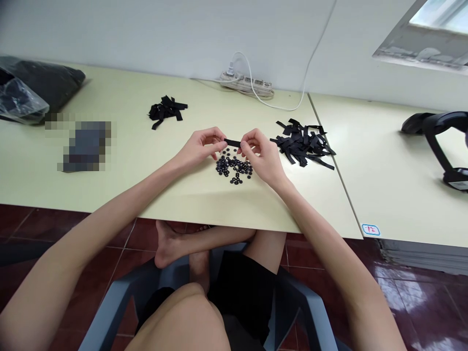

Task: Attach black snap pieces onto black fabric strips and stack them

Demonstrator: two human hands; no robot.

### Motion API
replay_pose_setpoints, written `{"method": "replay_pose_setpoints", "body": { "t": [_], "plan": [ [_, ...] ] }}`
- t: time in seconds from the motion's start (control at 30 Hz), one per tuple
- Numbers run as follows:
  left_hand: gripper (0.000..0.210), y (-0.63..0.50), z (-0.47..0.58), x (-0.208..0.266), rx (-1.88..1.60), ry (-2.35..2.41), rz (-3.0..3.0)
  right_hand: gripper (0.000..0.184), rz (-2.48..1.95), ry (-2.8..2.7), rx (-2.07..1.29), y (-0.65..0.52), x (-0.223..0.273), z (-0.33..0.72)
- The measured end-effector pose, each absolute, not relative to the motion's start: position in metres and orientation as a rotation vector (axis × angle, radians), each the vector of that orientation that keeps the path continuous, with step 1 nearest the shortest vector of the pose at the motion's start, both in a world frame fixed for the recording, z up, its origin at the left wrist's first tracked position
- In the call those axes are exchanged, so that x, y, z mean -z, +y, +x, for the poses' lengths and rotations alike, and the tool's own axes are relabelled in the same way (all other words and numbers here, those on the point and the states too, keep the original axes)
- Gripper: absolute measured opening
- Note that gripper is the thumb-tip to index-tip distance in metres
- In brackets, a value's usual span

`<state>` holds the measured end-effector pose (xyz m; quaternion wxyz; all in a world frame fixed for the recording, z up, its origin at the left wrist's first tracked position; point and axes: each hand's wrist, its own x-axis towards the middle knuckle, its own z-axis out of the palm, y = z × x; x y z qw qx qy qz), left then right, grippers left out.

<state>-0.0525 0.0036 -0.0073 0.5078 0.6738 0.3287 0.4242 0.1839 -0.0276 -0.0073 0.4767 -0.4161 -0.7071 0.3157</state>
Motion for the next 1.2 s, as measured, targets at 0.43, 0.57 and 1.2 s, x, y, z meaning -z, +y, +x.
{"method": "replay_pose_setpoints", "body": {
  "t": [0.43, 0.57, 1.2],
  "plan": [
    [0.011, 0.0, -0.051, 0.003, -1.021, 0.863, 1.627, 0.011, -1.046, -1.688, -0.696, -0.025, 0.006, 0.185],
    [0.011, 0.004, -0.053, 0.003, -1.09, 0.938, 1.49, 0.006, -1.055, -1.703, -0.661, -0.024, 0.007, 0.187],
    [0.03, 0.054, -0.105, 0.02, -1.694, 1.08, 0.768, 0.01, -1.13, -1.878, -0.699, -0.034, -0.002, 0.183]
  ]
}}
